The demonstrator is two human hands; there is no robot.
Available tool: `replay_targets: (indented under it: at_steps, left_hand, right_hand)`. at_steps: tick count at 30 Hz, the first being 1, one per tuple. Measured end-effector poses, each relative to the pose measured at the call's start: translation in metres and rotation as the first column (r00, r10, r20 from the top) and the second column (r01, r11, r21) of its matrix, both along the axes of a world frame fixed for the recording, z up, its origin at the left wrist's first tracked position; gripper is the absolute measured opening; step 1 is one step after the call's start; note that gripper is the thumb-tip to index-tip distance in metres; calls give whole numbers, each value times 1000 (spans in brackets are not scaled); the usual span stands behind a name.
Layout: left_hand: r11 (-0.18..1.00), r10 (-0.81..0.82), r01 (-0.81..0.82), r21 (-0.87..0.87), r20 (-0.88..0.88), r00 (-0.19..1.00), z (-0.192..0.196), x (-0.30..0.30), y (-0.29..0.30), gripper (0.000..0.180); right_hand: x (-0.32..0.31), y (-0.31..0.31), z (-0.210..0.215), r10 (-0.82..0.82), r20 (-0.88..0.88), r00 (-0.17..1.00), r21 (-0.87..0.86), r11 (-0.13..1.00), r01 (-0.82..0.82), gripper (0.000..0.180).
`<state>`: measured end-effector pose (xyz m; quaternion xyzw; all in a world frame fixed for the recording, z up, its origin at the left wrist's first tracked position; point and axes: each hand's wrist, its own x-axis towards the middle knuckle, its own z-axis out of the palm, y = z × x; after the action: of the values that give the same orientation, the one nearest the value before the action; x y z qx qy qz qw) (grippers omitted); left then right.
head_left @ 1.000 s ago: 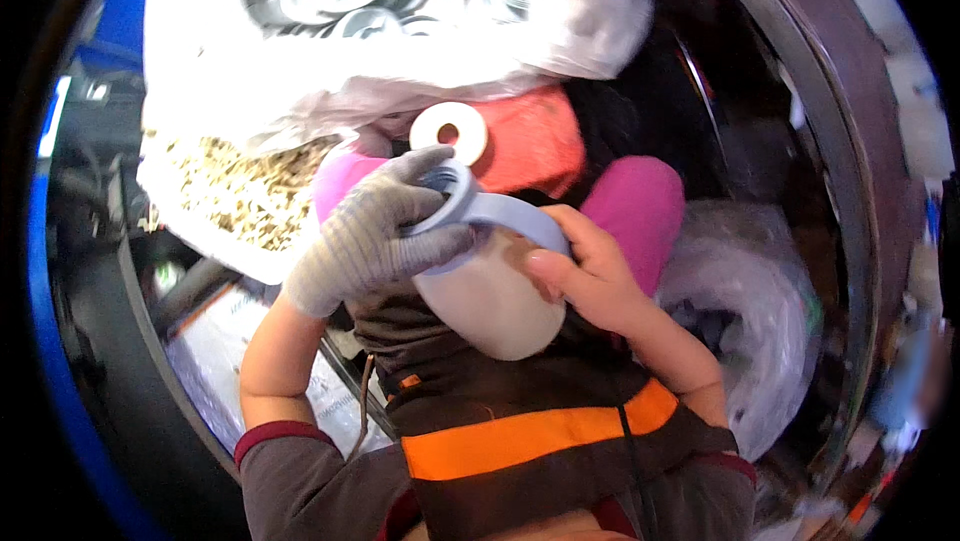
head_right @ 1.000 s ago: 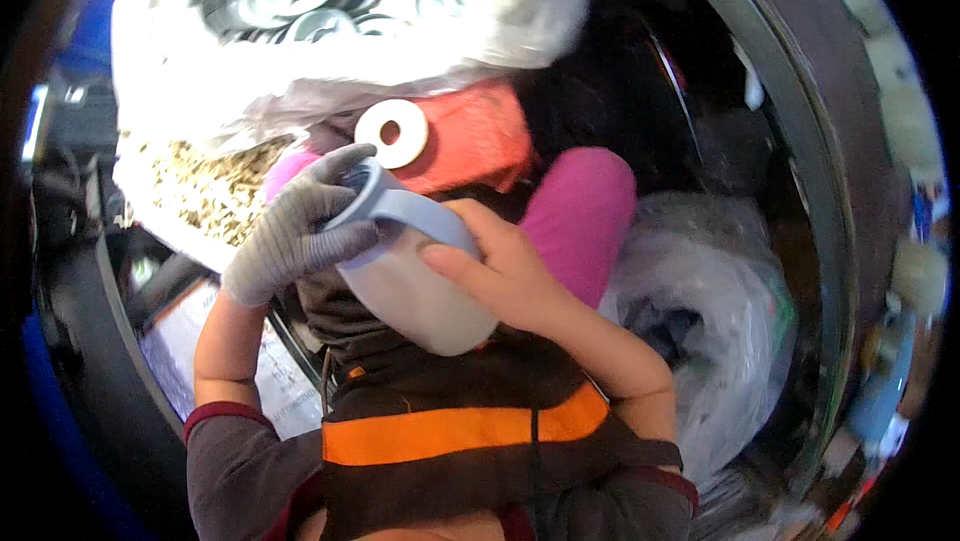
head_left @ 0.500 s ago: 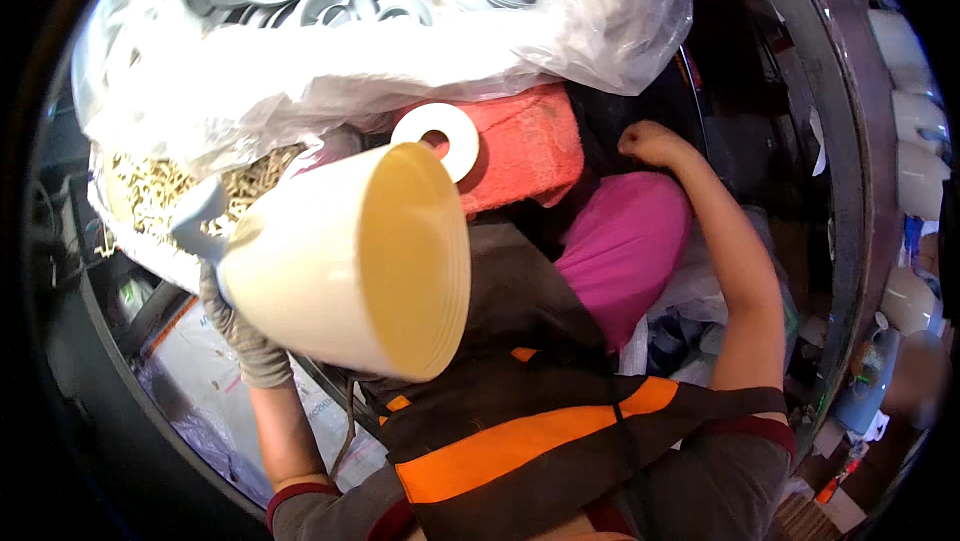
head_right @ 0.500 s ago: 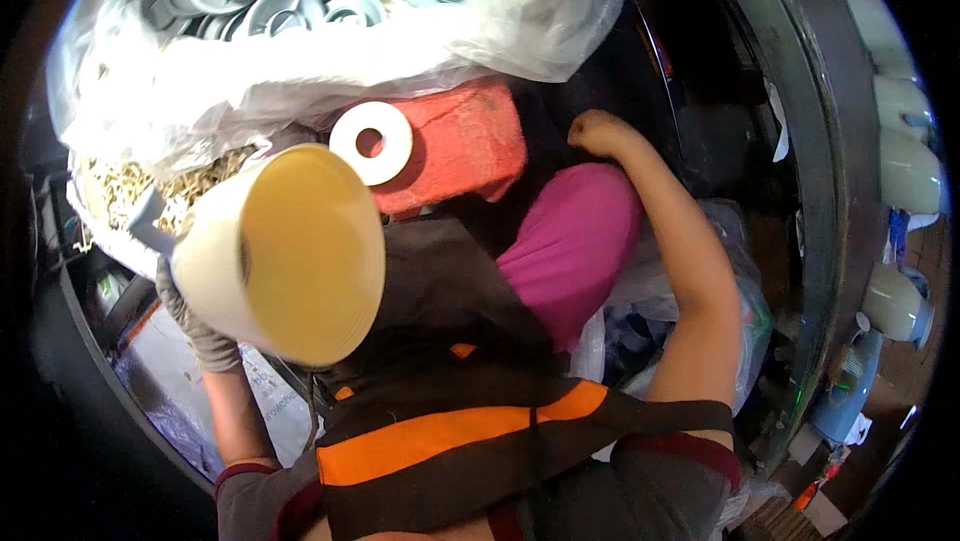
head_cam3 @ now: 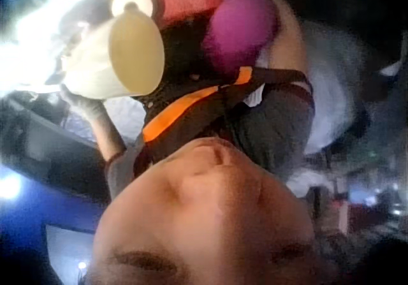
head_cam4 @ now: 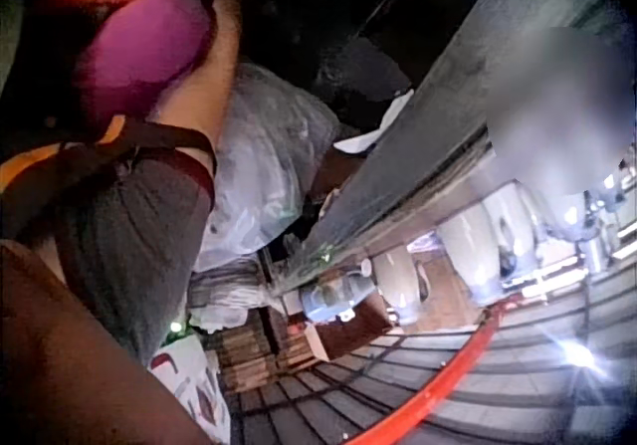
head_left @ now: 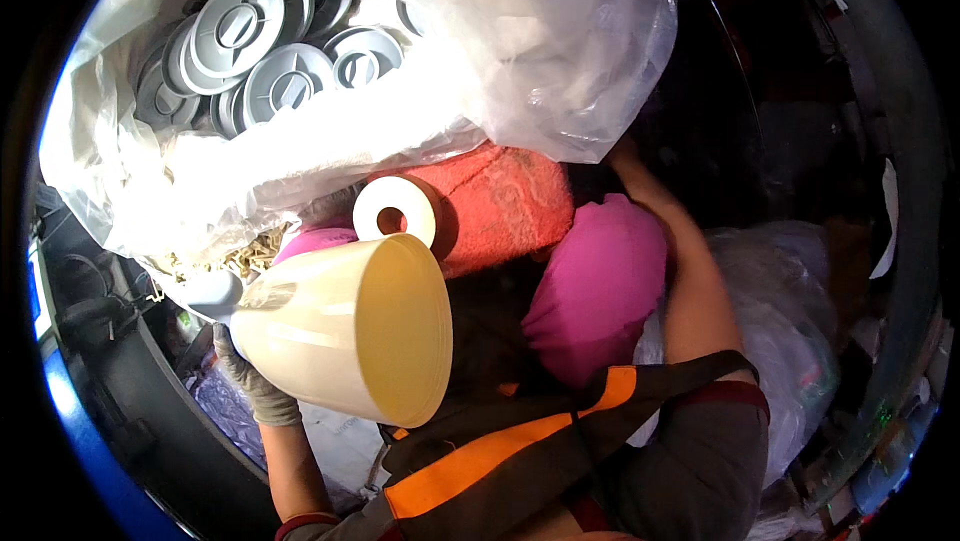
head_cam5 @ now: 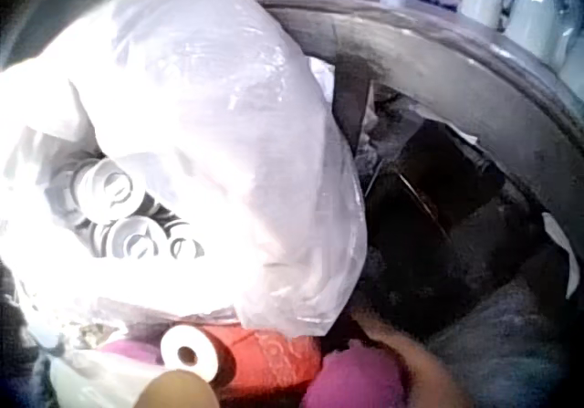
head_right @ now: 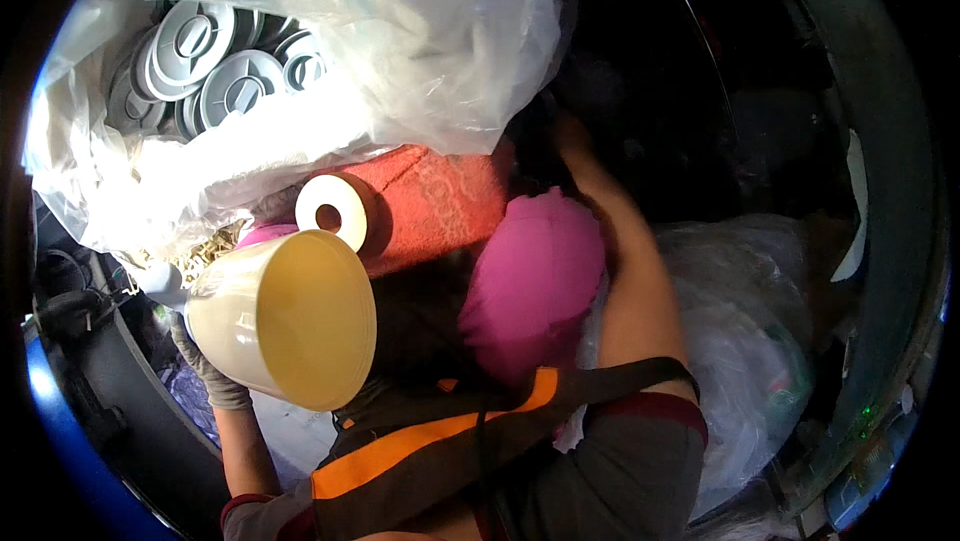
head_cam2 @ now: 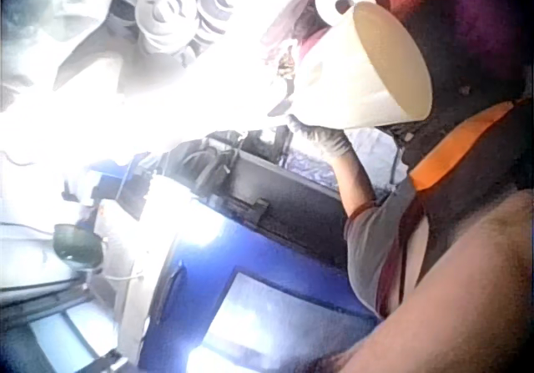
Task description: The person sits on the floor and repeatedly assembles white plastic containers by inserting a small white stick into the body and screwing on a grey lid. The person handles the containers one at a time, placing the finished units on a nearby table.
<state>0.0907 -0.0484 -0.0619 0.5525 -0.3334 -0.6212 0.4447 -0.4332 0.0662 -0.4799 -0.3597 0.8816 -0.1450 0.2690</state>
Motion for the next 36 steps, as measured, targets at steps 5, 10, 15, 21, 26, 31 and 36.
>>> replay_targets:
  at_steps: [5,10,15,21,26,31,36]
  left_hand:
    - [993,101,-97,-60,66,993,-3,-6,4,48]
    - [994,-110,104,-40,-210,971,-5,-6,-5,48]
    - [995,97,-96,16,-270,958,-4,-30,10,50]
    - [967,-139,253,14,-806,575,-11,-58,49,48]
    - [933,66,229,278,-756,651,-48,-69,77,44]
    - [944,133,143,297,-739,661,-58,-46,88,42]
    - [953,22,205,222,-728,685,-47,-46,90,45]
  right_hand:
    - [12,6,18,-82,-53,995,-102,992,77,51]
    - [10,39,240,-38,-217,975,63,997,53,42]
    - [35,88,408,-163,-272,948,-370,927,53,33]
    - [94,95,461,231,723,651,-610,655,445,29]
    - [182,73,458,172,244,954,-752,655,74,38]
    - [209,100,479,415,-169,894,-778,501,-379,58]
    - [220,107,492,405,-44,913,-681,657,-324,65]
